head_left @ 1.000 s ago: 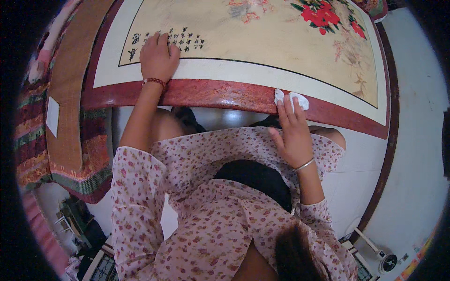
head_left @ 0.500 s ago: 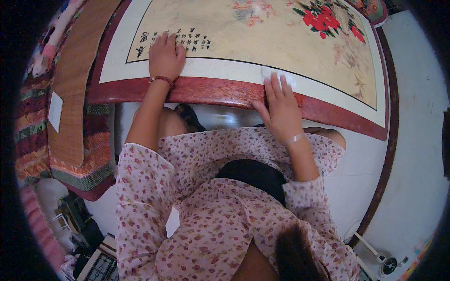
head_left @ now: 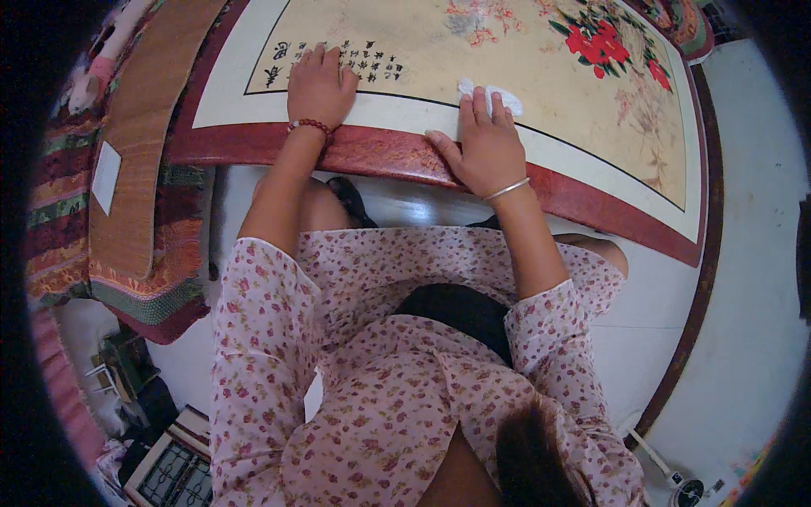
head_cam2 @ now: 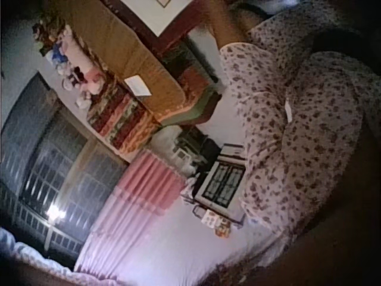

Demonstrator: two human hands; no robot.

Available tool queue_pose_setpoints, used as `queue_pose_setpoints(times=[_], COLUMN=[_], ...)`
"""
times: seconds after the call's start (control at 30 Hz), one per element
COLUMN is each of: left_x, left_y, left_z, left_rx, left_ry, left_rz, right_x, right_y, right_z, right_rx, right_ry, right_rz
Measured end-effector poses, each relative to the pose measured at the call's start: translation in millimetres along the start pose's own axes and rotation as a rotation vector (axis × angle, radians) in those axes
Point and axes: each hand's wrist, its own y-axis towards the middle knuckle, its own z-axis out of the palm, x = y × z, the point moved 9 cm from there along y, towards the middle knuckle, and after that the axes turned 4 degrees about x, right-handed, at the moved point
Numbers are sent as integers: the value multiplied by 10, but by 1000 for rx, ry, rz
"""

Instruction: The person wipes the wooden frame and the glass surface of a large framed picture using a white cloth, cleaning all edges.

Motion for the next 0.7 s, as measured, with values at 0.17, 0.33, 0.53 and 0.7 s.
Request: queue_pose_setpoints(times=[0.17, 0.33, 0.53, 0.7], left_x=[71, 29, -2, 53], left_y=[-100, -95, -5, -51], left_z=[50, -108, -43, 38], left_rx=[-50, -69, 0, -47], left_ry=[42, 44, 28, 31], left_rz=[-8, -12, -19, 12], right_x=[244, 399, 344, 370], right_y=[-561, -806, 37, 25], right_z=[-21, -97, 43, 56], right_rx=[102, 175, 53, 44], right_ry=[0, 58, 85, 96], right_rz=[-124, -128, -189, -187])
